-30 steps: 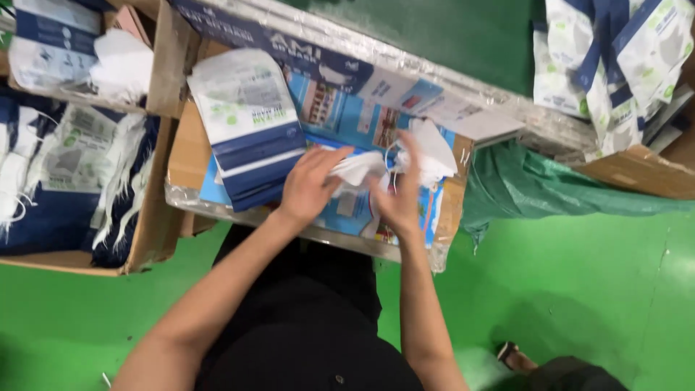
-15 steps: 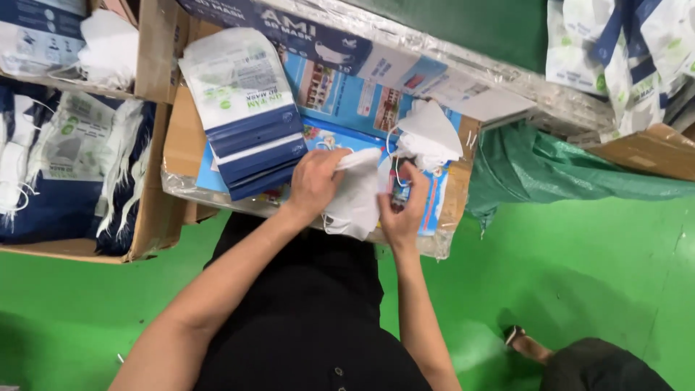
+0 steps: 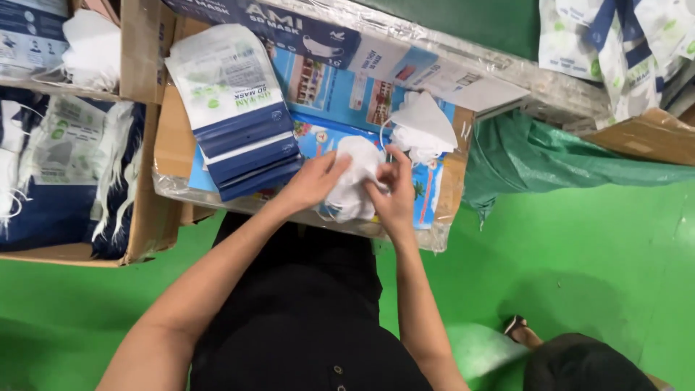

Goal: The person picks white 3D face masks one at a time from a conveyor and inserts each into a printed plastic pouch, pressing the mask inside. The person stacks the filled pouches and places the stacked pouches into cardboard boxes.

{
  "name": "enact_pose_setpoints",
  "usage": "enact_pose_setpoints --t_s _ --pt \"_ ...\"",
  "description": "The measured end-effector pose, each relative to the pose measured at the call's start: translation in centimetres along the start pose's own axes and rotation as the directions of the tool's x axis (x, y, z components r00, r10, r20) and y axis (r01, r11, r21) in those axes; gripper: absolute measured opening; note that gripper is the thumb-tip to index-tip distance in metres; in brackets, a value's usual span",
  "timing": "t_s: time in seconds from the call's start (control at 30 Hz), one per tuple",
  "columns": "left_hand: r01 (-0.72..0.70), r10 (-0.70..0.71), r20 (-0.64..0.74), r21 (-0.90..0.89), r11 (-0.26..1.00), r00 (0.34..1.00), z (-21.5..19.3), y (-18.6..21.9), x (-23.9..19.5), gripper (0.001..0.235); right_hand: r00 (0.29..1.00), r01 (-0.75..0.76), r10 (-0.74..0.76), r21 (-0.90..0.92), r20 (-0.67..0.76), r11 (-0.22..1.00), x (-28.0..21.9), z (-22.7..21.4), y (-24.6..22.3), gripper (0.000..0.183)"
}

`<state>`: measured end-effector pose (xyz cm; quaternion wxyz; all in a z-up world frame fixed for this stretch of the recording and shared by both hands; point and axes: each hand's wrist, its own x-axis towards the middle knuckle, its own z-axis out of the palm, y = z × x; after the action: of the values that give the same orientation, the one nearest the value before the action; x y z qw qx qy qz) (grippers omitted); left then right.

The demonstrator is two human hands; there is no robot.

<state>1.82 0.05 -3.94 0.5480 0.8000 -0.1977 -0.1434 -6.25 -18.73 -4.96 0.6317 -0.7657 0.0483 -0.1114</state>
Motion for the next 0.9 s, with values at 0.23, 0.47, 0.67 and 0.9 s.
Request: enact_pose_setpoints --t_s 0.23,0.47,0.67,0.9 --pt "-0.363 0.393 -0.005 0.369 0.855 0.92 -1.3 2.6 -0.7 0.053 0.93 0.281 -0.346 -0.369 -0.122 0.886 1.3 0.9 -2.5 0.089" --pt "-0.421 0.471 -0.005 0.44 0.793 0.882 0.3 1.6 1.0 0.101 0.961 0.263 -0.239 -0.199 0.135 0.944 0.6 1.2 -0.1 0.104" --pt "-0.295 0.333 -0.04 0.376 0.878 0.942 1.3 -0.3 2.8 0.1 0.936 0.325 -0.276 -0.23 0.219 0.918 1.4 0.7 3.7 0.074" --pt "0.152 -0.183 -0.007 -0.526 0.837 0.983 0.5 -0.1 1.7 0.052 0.901 0.42 -0.434 -0.214 -0.02 0.882 1.7 0.4 -3.6 0.082"
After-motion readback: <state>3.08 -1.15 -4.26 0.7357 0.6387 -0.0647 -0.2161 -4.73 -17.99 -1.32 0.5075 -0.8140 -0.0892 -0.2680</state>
